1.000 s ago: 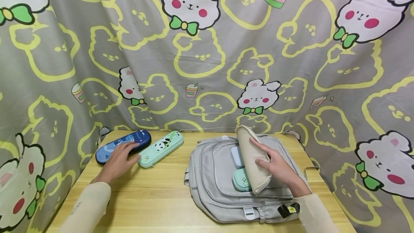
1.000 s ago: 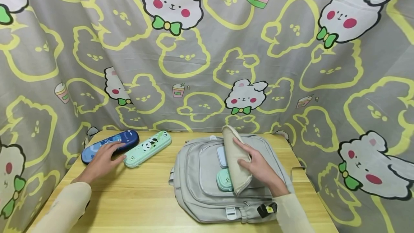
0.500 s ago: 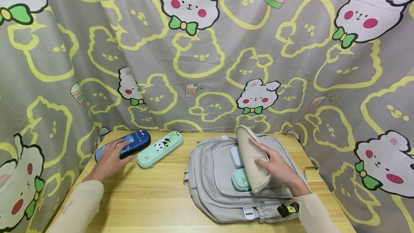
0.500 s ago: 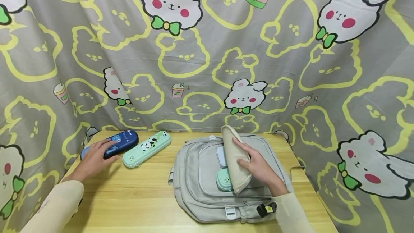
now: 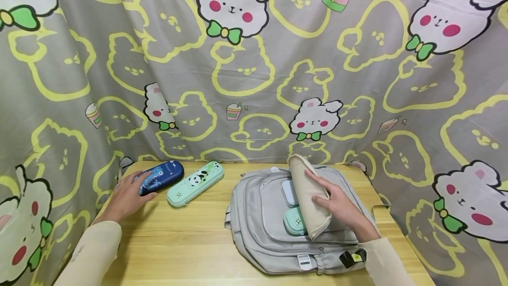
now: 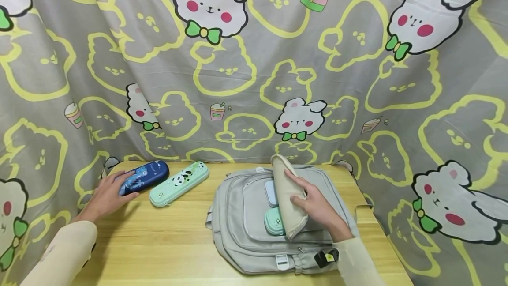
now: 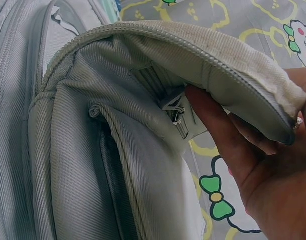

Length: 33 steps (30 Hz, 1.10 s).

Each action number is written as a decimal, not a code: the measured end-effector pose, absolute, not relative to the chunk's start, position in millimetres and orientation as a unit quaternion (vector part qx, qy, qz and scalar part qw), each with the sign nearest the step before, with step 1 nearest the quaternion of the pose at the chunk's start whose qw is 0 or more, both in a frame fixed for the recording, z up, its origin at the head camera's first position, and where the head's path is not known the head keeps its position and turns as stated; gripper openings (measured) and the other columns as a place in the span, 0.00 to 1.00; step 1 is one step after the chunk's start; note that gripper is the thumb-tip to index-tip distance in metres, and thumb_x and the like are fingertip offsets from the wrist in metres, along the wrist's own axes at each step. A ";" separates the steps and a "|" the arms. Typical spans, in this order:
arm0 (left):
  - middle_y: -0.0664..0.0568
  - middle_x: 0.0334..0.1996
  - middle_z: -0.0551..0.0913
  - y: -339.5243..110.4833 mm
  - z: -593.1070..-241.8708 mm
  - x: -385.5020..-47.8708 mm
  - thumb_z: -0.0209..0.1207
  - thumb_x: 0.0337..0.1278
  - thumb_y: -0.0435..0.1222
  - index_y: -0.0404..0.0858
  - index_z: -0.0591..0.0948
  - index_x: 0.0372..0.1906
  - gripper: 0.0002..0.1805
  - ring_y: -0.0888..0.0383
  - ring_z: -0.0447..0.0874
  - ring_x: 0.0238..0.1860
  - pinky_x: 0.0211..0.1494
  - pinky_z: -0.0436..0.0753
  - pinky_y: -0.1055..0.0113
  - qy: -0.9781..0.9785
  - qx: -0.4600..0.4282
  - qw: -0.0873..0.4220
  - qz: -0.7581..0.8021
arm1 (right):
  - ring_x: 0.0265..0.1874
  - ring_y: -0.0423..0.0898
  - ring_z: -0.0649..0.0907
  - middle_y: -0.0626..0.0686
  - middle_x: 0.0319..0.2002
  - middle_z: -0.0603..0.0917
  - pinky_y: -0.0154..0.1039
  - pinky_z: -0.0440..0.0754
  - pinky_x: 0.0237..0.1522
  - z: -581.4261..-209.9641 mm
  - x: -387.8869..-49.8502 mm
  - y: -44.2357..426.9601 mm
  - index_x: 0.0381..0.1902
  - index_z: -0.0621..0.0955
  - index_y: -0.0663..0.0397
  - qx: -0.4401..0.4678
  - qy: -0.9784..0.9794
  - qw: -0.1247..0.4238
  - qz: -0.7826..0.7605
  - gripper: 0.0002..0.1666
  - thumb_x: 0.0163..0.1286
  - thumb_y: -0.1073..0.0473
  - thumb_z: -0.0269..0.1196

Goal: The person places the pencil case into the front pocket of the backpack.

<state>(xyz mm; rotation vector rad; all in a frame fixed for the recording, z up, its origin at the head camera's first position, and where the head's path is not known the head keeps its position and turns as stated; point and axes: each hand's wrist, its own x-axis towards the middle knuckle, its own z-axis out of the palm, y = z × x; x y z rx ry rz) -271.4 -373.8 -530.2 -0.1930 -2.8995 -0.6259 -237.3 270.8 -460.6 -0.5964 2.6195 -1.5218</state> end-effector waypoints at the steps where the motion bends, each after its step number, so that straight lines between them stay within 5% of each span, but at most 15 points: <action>1: 0.21 0.77 0.61 -374.7 -530.3 -271.1 0.74 0.65 0.45 0.34 0.68 0.81 0.45 0.16 0.57 0.73 0.68 0.63 0.16 -0.972 -0.063 0.085 -0.209 | 0.82 0.67 0.61 0.64 0.88 0.56 0.25 0.77 0.62 -460.4 -237.1 270.7 0.86 0.68 0.40 -0.192 0.848 0.027 -0.493 0.43 0.78 0.65 0.66; 33: 0.16 0.80 0.44 -407.9 -539.0 -265.8 0.74 0.66 0.48 0.36 0.53 0.87 0.56 0.11 0.44 0.74 0.67 0.56 0.12 -0.976 0.014 0.008 -0.217 | 0.83 0.67 0.60 0.63 0.88 0.56 0.23 0.75 0.62 -459.6 -235.4 269.8 0.86 0.67 0.41 -0.197 0.845 0.029 -0.496 0.43 0.78 0.64 0.66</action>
